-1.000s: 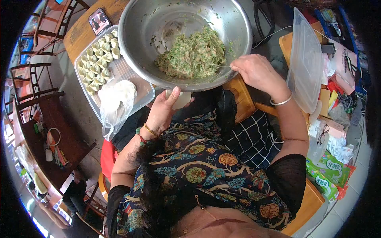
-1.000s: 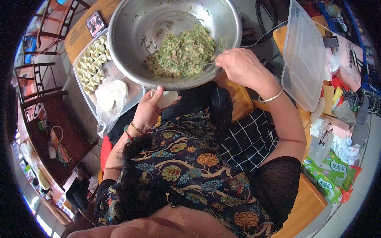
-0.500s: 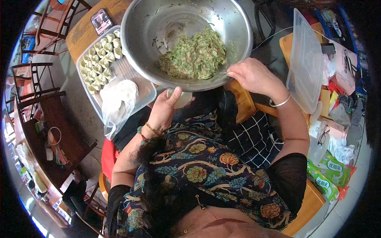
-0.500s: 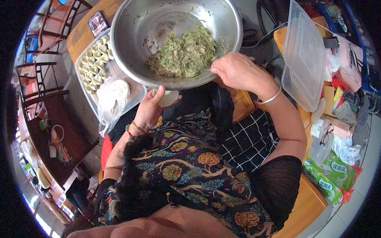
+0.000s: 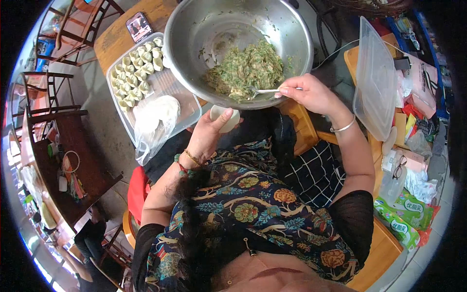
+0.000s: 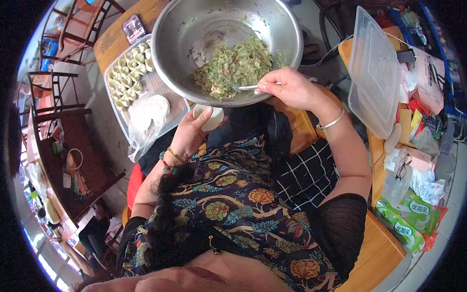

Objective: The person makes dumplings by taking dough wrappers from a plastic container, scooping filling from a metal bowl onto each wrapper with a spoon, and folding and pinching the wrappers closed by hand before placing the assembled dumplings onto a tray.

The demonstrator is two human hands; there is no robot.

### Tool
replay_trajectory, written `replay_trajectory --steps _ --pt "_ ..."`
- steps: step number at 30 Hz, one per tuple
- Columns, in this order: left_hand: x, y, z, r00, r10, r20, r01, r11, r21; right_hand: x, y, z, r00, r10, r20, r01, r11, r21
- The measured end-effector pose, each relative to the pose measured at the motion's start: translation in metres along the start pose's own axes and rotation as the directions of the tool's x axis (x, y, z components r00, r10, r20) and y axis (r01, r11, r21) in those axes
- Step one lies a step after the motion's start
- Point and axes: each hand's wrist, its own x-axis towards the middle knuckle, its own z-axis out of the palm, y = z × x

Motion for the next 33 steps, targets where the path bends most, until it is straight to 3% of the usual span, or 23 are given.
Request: replay_trajectory --steps 4,6,8,10,12,14,19,23,26,28,30,32,33 --pt "-0.03 0.015 -0.004 0.999 -0.027 -0.043 0.02 0.989 -0.144 -0.005 -0.02 0.011 0.998 0.013 -0.057 -0.014 1.0 -0.021" --pt "-0.046 0.025 -0.005 0.999 0.01 -0.038 -0.019 0.97 -0.242 -0.013 -0.035 0.026 0.968 -0.116 -0.223 0.082 0.984 -0.157" --pt "-0.052 0.028 -0.012 0.998 0.069 0.003 -0.064 0.941 -0.333 -0.018 -0.053 0.042 0.957 -0.155 -0.245 0.1 0.969 -0.224" --pt "-0.055 0.037 -0.009 0.977 0.208 0.046 -0.177 0.913 -0.367 -0.021 -0.064 0.059 0.882 -0.38 -0.278 0.269 0.892 -0.364" --pt "-0.053 0.038 -0.008 0.972 0.234 0.015 -0.208 0.89 -0.407 -0.022 -0.074 0.074 0.837 -0.484 -0.257 0.351 0.833 -0.428" --pt "-0.054 0.043 -0.004 0.947 0.321 -0.002 -0.304 0.896 -0.324 -0.024 -0.08 0.086 0.728 -0.654 -0.207 0.429 0.669 -0.607" --pt "-0.054 0.038 -0.005 0.942 0.333 -0.052 -0.332 0.888 -0.319 -0.027 -0.08 0.105 0.762 -0.643 -0.077 0.39 0.55 -0.739" --pt "-0.053 0.033 -0.011 0.942 0.334 -0.045 -0.329 0.882 -0.339 -0.026 -0.078 0.109 0.78 -0.619 -0.091 0.386 0.591 -0.708" --pt "-0.054 0.034 -0.016 0.942 0.335 -0.033 -0.322 0.867 -0.379 -0.023 -0.08 0.104 0.788 -0.594 -0.162 0.409 0.701 -0.584" --pt "-0.055 0.036 -0.017 0.939 0.342 -0.023 -0.323 0.86 -0.395 -0.021 -0.085 0.101 0.838 -0.497 -0.227 0.368 0.821 -0.437" --pt "-0.058 0.041 -0.017 0.927 0.375 0.004 -0.34 0.845 -0.414 -0.019 -0.085 0.097 0.845 -0.471 -0.252 0.357 0.849 -0.388" --pt "-0.06 0.045 -0.017 0.916 0.4 0.018 -0.357 0.835 -0.418 -0.018 -0.09 0.091 0.918 -0.3 -0.26 0.229 0.935 -0.272" --pt "-0.061 0.046 -0.018 0.906 0.423 0.036 -0.37 0.828 -0.423 -0.017 -0.09 0.091 0.908 -0.309 -0.283 0.258 0.945 -0.203"
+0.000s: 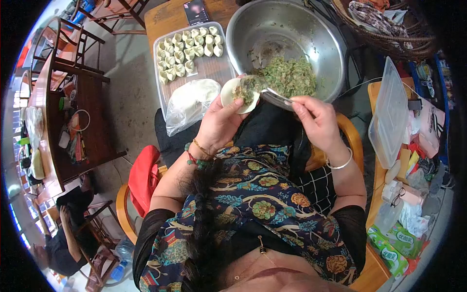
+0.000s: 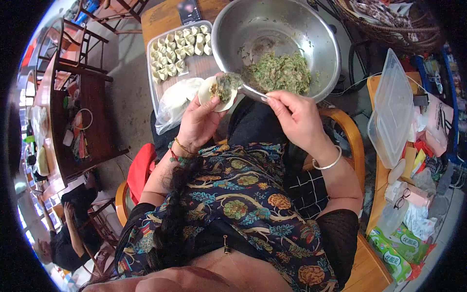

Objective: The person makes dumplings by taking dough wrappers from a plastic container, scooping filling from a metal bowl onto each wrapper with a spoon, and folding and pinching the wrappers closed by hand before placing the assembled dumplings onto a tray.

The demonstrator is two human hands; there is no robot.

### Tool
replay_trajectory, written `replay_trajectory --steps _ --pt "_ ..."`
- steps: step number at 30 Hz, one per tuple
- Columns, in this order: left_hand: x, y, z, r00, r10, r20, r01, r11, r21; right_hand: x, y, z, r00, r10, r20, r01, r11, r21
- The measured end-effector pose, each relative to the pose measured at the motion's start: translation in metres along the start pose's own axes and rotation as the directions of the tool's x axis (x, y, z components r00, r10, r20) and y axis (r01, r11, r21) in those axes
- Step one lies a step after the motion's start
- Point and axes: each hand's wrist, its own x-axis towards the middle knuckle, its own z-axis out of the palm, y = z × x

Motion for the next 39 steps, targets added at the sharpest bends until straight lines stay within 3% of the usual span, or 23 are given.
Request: replay_trajectory --steps 5,7,10,13,29,34,36,39 --pt "-0.005 0.009 -0.002 0.999 -0.025 0.049 0.027 0.999 -0.042 0.003 -0.002 -0.003 0.995 -0.083 -0.062 0.086 0.995 0.041" --pt "-0.004 0.01 -0.002 0.998 -0.023 0.063 0.026 0.999 -0.038 0.004 -0.007 -0.005 0.96 -0.269 -0.072 0.256 0.955 -0.152" --pt "-0.001 0.008 -0.002 0.996 -0.032 0.079 0.041 0.992 -0.119 0.002 -0.014 -0.008 0.938 -0.342 0.057 0.344 0.892 -0.293" --pt "0.0 0.01 0.0 0.993 -0.096 0.069 0.11 0.964 -0.24 0.002 -0.013 -0.007 0.915 -0.398 0.071 0.395 0.841 -0.371" --pt "0.004 0.001 -0.003 0.984 -0.178 0.008 0.177 0.972 -0.155 -0.001 -0.002 -0.003 0.877 -0.466 0.118 0.45 0.711 -0.541" --pt "0.007 -0.004 -0.004 0.98 -0.197 0.01 0.196 0.965 -0.173 -0.004 0.006 -0.003 0.875 -0.48 0.067 0.431 0.707 -0.56" --pt "0.011 -0.007 0.0 0.985 -0.175 -0.007 0.174 0.983 -0.057 -0.005 0.009 -0.003 0.875 -0.481 0.051 0.424 0.712 -0.56" --pt "0.013 -0.008 0.003 0.986 -0.162 -0.031 0.161 0.986 -0.047 -0.005 0.012 -0.003 0.878 -0.479 0.015 0.403 0.721 -0.563"
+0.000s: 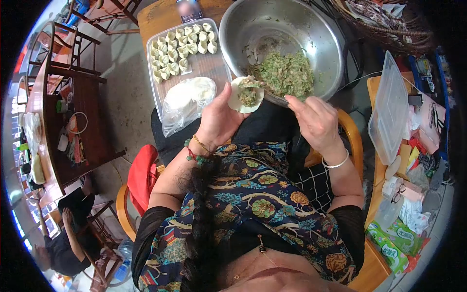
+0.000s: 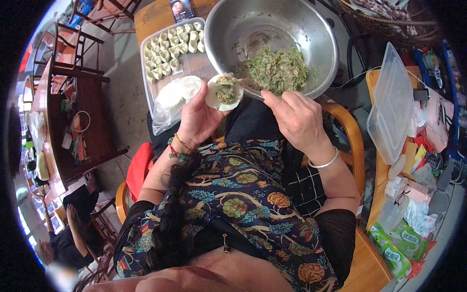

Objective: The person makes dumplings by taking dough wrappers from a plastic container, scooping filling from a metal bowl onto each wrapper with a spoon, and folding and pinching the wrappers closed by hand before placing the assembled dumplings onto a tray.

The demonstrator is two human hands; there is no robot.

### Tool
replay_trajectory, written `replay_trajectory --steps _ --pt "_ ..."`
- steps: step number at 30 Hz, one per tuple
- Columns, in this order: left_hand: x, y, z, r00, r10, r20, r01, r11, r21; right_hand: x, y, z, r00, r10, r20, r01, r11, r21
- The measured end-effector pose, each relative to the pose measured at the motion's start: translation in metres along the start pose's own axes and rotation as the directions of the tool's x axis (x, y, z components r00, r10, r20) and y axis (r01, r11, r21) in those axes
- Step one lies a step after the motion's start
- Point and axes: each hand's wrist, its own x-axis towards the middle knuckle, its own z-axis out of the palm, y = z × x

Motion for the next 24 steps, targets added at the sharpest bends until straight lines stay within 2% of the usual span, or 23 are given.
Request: replay_trajectory --steps 2,4,5,6,8,9,10,12,13,14,18,20,21,23,24 --pt "0.002 -0.001 0.0 1.0 -0.018 -0.005 0.019 1.0 0.021 -0.001 0.004 0.001 1.0 0.02 -0.012 -0.02 1.0 -0.007" --pt "0.004 -0.003 0.0 0.999 -0.037 -0.012 0.037 0.998 0.042 -0.001 0.012 0.003 0.996 0.058 -0.072 -0.064 0.993 -0.096" --pt "0.005 -0.005 0.0 0.998 -0.057 0.033 0.057 0.998 0.013 -0.003 0.018 0.005 0.986 0.157 -0.063 -0.162 0.984 -0.077" --pt "0.005 -0.005 0.0 0.994 -0.074 0.079 0.076 0.997 -0.016 -0.006 0.028 0.009 0.985 0.16 -0.064 -0.165 0.983 -0.078" --pt "0.006 -0.006 -0.001 0.992 -0.085 0.095 0.091 0.994 -0.061 -0.014 0.054 0.018 0.916 0.4 -0.023 -0.398 0.915 0.071" --pt "0.006 -0.006 -0.002 0.99 -0.093 0.11 0.104 0.989 -0.107 -0.016 0.065 0.02 0.821 0.564 0.09 -0.571 0.808 0.146" --pt "0.006 -0.005 -0.003 0.989 -0.094 0.113 0.106 0.989 -0.107 -0.019 0.078 0.023 0.82 0.566 0.088 -0.572 0.807 0.143" --pt "0.006 -0.004 -0.007 0.988 -0.109 0.113 0.128 0.976 -0.178 -0.029 0.109 0.029 0.693 0.632 0.346 -0.688 0.723 0.058" --pt "0.006 -0.004 -0.009 0.986 -0.116 0.124 0.137 0.974 -0.178 -0.033 0.119 0.035 0.713 0.617 0.334 -0.682 0.72 0.124" --pt "0.006 -0.005 -0.011 0.987 -0.115 0.11 0.137 0.966 -0.219 -0.037 0.129 0.036 0.707 0.627 0.327 -0.688 0.716 0.116" --pt "0.002 -0.005 -0.017 0.987 -0.121 0.106 0.148 0.943 -0.298 -0.036 0.14 0.026 0.676 0.667 0.315 -0.708 0.706 0.024" --pt "0.001 -0.004 -0.015 0.991 -0.114 0.069 0.129 0.951 -0.281 -0.029 0.136 0.013 0.658 0.695 0.291 -0.704 0.705 -0.093" --pt "0.001 -0.003 -0.017 0.991 -0.112 0.068 0.127 0.948 -0.29 -0.026 0.133 0.008 0.66 0.692 0.292 -0.7 0.708 -0.094" --pt "-0.001 -0.002 -0.019 0.993 -0.102 0.058 0.115 0.946 -0.302 -0.023 0.12 -0.003 0.746 0.652 0.135 -0.639 0.758 -0.13" --pt "-0.001 -0.002 -0.019 0.992 -0.102 0.069 0.118 0.946 -0.301 -0.019 0.111 -0.011 0.75 0.646 0.141 -0.633 0.763 -0.127"
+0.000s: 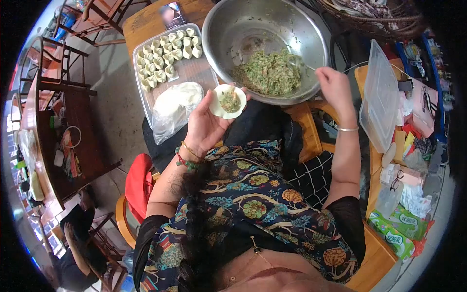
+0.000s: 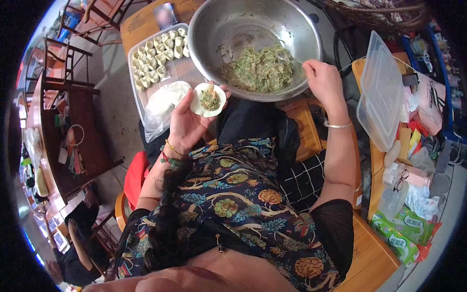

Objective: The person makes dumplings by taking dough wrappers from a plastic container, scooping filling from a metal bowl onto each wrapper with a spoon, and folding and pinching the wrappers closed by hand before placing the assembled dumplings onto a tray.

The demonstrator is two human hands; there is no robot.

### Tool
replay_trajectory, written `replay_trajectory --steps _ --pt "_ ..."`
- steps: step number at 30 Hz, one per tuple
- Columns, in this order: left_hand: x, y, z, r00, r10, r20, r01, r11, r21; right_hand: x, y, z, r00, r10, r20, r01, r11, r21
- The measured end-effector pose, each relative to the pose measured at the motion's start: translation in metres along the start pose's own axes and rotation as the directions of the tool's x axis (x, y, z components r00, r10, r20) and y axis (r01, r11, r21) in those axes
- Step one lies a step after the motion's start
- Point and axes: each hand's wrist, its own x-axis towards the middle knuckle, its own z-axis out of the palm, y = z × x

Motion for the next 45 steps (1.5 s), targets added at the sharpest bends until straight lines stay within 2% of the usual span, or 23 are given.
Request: replay_trajectory --steps 2,3,4,6,7,8,10,15,17,20,23,25,26,28,31,35,37,39,41,45 --pt "0.0 0.0 0.0 1.0 0.007 0.004 -0.007 1.0 0.0 -0.008 -0.019 -0.014 0.997 -0.059 -0.057 0.069 0.98 0.186" --pt "0.0 0.0 0.002 1.0 -0.001 -0.002 0.001 1.0 0.005 -0.011 -0.021 -0.015 0.96 -0.245 -0.136 0.276 0.913 0.302" --pt "-0.001 0.0 0.003 1.0 -0.011 -0.007 0.011 1.0 0.01 -0.014 -0.03 -0.021 0.959 -0.249 -0.133 0.279 0.91 0.307" --pt "-0.002 0.0 0.005 1.0 -0.019 -0.013 0.02 0.999 0.032 -0.018 -0.054 -0.041 0.871 -0.477 0.117 0.399 0.826 0.397" --pt "-0.003 0.0 0.006 0.999 -0.036 -0.032 0.039 0.997 0.072 -0.018 -0.06 -0.041 0.826 -0.548 0.132 0.465 0.794 0.391" --pt "-0.003 -0.001 0.007 0.997 -0.054 -0.052 0.059 0.992 0.111 -0.017 -0.068 -0.043 0.826 -0.547 0.135 0.463 0.796 0.391" --pt "-0.002 -0.003 0.002 0.996 -0.085 -0.035 0.089 0.991 0.102 -0.016 -0.082 -0.048 0.74 -0.623 0.253 0.499 0.761 0.414" --pt "-0.006 -0.005 0.005 0.988 -0.154 0.01 0.152 0.982 0.112 -0.007 -0.09 -0.035 0.691 -0.669 0.273 0.566 0.736 0.373" --pt "-0.006 -0.007 0.004 0.987 -0.15 -0.05 0.156 0.977 0.142 -0.004 -0.091 -0.029 0.683 -0.668 0.294 0.571 0.74 0.355" --pt "-0.007 -0.008 0.004 0.987 -0.153 -0.044 0.158 0.971 0.178 -0.003 -0.095 -0.021 0.697 -0.672 0.251 0.548 0.724 0.418" --pt "-0.007 -0.008 0.004 0.988 -0.154 -0.029 0.156 0.964 0.214 -0.005 -0.1 -0.02 0.728 -0.611 0.311 0.485 0.779 0.397" --pt "-0.007 -0.008 0.004 0.989 -0.142 -0.035 0.146 0.965 0.22 -0.006 -0.101 -0.02 0.776 -0.456 0.435 0.269 0.864 0.427" --pt "-0.008 -0.009 0.004 0.991 -0.13 -0.041 0.135 0.965 0.224 -0.005 -0.097 -0.017 0.777 -0.455 0.434 0.267 0.864 0.427" --pt "-0.007 -0.01 0.002 0.992 -0.107 -0.066 0.12 0.961 0.248 -0.001 -0.085 -0.011 0.779 -0.35 0.52 0.079 0.878 0.473" --pt "-0.007 -0.011 0.007 0.994 -0.044 -0.104 0.073 0.954 0.292 -0.005 -0.085 -0.02 0.804 -0.314 0.504 0.011 0.857 0.516" --pt "-0.005 -0.008 0.0 0.997 0.023 -0.071 0.003 0.94 0.341 -0.011 -0.082 -0.036 0.834 -0.346 0.43 0.089 0.853 0.514" --pt "-0.006 -0.006 0.003 0.999 0.033 -0.021 -0.025 0.953 0.303 -0.012 -0.072 -0.035 0.862 -0.311 0.4 0.045 0.834 0.55" --pt "-0.008 -0.005 0.005 0.999 0.043 0.031 -0.049 0.963 0.266 -0.011 -0.069 -0.03 0.847 -0.315 0.428 0.009 0.813 0.582" --pt "-0.009 -0.005 0.007 0.998 0.051 0.025 -0.057 0.889 0.454 -0.013 -0.065 -0.025 0.832 -0.318 0.454 -0.031 0.792 0.61" --pt "-0.005 -0.007 -0.002 0.999 0.04 0.0 -0.035 0.881 0.472 -0.015 -0.065 -0.02 0.808 -0.355 0.471 -0.033 0.77 0.637"
